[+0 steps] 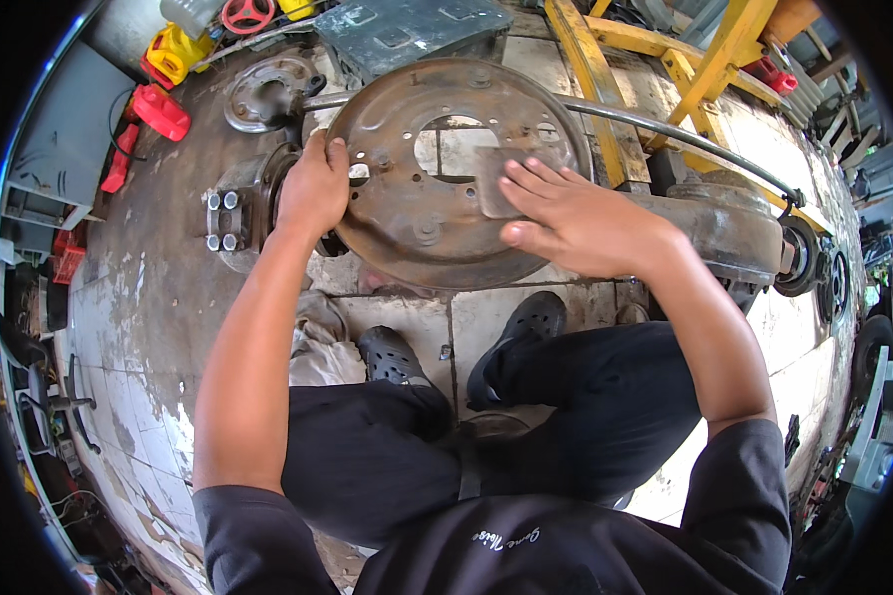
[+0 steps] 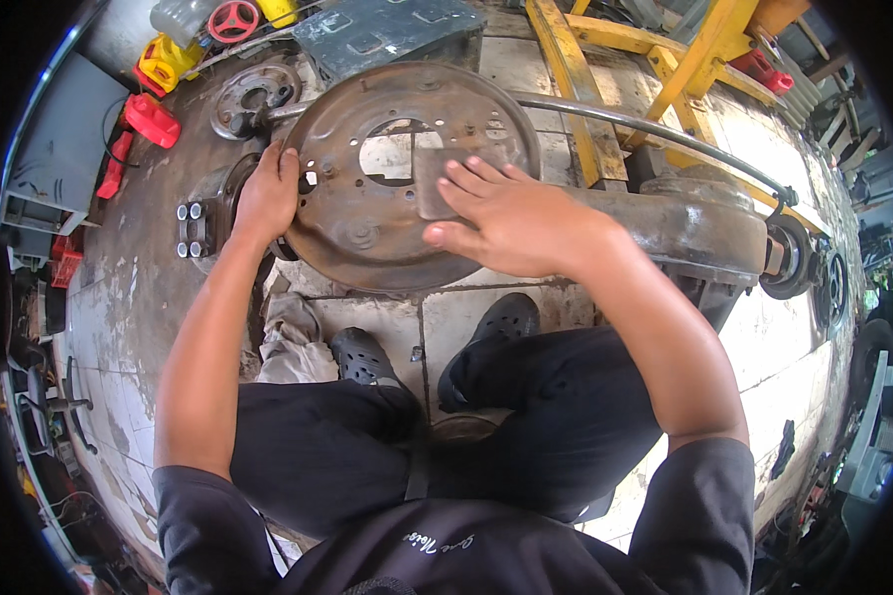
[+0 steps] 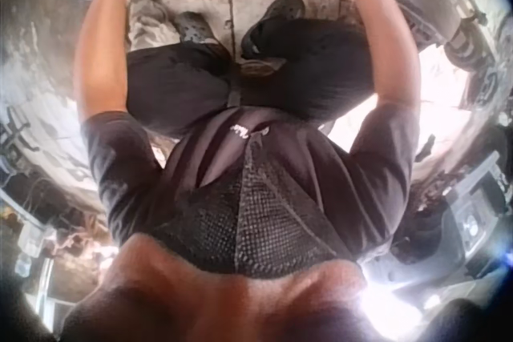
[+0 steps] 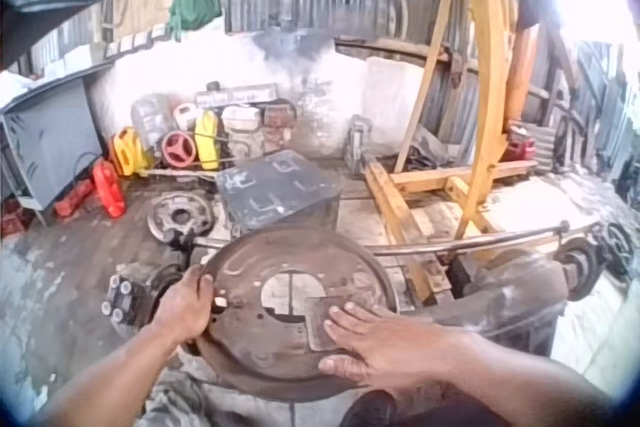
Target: The person scrubs a circular metal brake drum with a small abrasive pad, then wipes it with a cloth. The person repeats the scrubbing and wiping on the same part.
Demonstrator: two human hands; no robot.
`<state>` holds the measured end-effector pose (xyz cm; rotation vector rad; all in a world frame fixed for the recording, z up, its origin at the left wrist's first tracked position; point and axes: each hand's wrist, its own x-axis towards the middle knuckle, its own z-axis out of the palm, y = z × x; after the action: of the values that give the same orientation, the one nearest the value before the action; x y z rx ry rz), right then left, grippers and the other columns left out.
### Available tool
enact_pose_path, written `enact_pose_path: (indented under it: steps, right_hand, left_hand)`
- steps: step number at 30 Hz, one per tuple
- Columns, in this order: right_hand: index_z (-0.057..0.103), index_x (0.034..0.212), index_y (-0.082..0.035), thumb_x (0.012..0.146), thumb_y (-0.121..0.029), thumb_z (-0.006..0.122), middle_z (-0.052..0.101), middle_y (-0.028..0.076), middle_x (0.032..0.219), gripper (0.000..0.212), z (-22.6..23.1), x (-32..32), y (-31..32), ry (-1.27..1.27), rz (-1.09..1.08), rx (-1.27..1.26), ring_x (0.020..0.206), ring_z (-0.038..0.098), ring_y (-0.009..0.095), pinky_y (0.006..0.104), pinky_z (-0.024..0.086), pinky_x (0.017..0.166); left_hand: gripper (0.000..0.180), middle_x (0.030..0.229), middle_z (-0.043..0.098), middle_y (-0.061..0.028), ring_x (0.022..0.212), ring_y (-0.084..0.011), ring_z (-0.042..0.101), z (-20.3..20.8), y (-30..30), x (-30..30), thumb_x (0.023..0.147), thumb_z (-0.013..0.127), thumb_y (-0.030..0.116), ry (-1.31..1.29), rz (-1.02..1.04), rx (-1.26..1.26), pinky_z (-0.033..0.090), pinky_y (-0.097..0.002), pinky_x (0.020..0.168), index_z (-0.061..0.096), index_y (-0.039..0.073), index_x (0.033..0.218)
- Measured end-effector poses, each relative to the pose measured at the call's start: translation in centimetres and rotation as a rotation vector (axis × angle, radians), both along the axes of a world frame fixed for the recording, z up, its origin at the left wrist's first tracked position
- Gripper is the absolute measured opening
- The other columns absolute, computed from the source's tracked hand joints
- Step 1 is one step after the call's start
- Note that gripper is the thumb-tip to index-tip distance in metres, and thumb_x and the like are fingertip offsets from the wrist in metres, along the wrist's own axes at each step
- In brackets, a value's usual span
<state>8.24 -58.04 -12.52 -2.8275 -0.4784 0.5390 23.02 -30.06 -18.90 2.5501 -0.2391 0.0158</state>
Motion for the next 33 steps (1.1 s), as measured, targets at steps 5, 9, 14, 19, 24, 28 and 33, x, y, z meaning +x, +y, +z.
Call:
enact_pose_path:
  steps: [5, 9, 14, 19, 24, 28, 33]
  right_hand:
    - [0.033, 0.152, 0.001, 0.101, -0.066, 0.023, 0.026, 0.02, 0.161, 0.085, -1.2, -0.2, 0.1, -0.093, 0.001, -0.045, 0.151, 0.019, 0.034, 0.0439, 0.018, 0.124]
    - [0.032, 0.152, 0.001, 0.101, -0.066, 0.024, 0.025, 0.02, 0.161, 0.085, -0.6, 0.4, 0.2, -0.06, -0.005, -0.009, 0.151, 0.019, 0.034, 0.0438, 0.018, 0.124]
    - [0.033, 0.152, 0.001, 0.101, -0.067, 0.022, 0.024, 0.018, 0.162, 0.085, -0.6, -0.2, -0.7, -0.018, -0.037, -0.005, 0.152, 0.017, 0.032, 0.0426, 0.017, 0.124]
    - [0.032, 0.153, 0.0, 0.1, -0.069, 0.02, 0.024, 0.018, 0.162, 0.088, 0.2, 0.2, -0.8, 0.062, -0.095, 0.039, 0.151, 0.019, 0.032, 0.0438, 0.019, 0.124]
    - [0.03, 0.153, 0.001, 0.1, -0.07, 0.02, 0.022, 0.019, 0.162, 0.089, -0.7, 0.1, -0.8, -0.053, -0.085, -0.058, 0.152, 0.018, 0.032, 0.044, 0.02, 0.123]
    - [0.029, 0.154, 0.001, 0.099, -0.071, 0.022, 0.023, 0.021, 0.162, 0.091, 0.9, -0.3, -0.4, 0.061, -0.146, -0.037, 0.151, 0.018, 0.035, 0.0448, 0.021, 0.123]
    - [0.029, 0.153, 0.001, 0.099, -0.071, 0.022, 0.022, 0.021, 0.162, 0.091, -0.9, -0.8, -1.3, -0.046, -0.106, -0.047, 0.151, 0.018, 0.035, 0.0444, 0.021, 0.123]
  left_hand:
    - [0.059, 0.125, 0.059, -0.0344, 0.119, -0.0478, 0.056, -0.5, -0.2, 0.4, 0.103, 0.036, 0.04, -0.01, -0.021, 0.007, 0.043, -0.05, 0.102, 0.046, -0.005, 0.14]
    - [0.059, 0.126, 0.059, -0.0332, 0.12, -0.0469, 0.056, -0.3, 0.2, 0.2, 0.103, 0.036, 0.04, -0.027, -0.023, -0.015, 0.043, -0.0494, 0.102, 0.046, -0.005, 0.14]
    - [0.058, 0.12, 0.061, -0.0343, 0.115, -0.0488, 0.058, -0.4, -0.1, 0.2, 0.102, 0.037, 0.04, -0.013, -0.02, -0.004, 0.044, -0.0516, 0.099, 0.046, -0.004, 0.14]
    - [0.058, 0.119, 0.061, -0.0352, 0.114, -0.0494, 0.058, -0.1, 0.1, 0.1, 0.102, 0.036, 0.039, -0.015, -0.011, 0.013, 0.044, -0.0518, 0.1, 0.046, -0.004, 0.14]
    - [0.058, 0.12, 0.061, -0.0345, 0.114, -0.0483, 0.059, -0.2, -0.3, 0.3, 0.102, 0.036, 0.039, -0.024, -0.016, 0.0, 0.044, -0.0514, 0.1, 0.046, -0.005, 0.139]
    - [0.059, 0.119, 0.062, -0.0341, 0.114, -0.0481, 0.059, -0.2, 0.0, 0.1, 0.102, 0.037, 0.04, -0.015, -0.005, 0.005, 0.045, -0.0511, 0.099, 0.047, -0.004, 0.139]
    - [0.058, 0.121, 0.061, -0.0342, 0.115, -0.0479, 0.058, -0.4, -0.2, 0.6, 0.102, 0.036, 0.04, -0.02, -0.005, 0.006, 0.044, -0.0512, 0.1, 0.047, -0.004, 0.139]
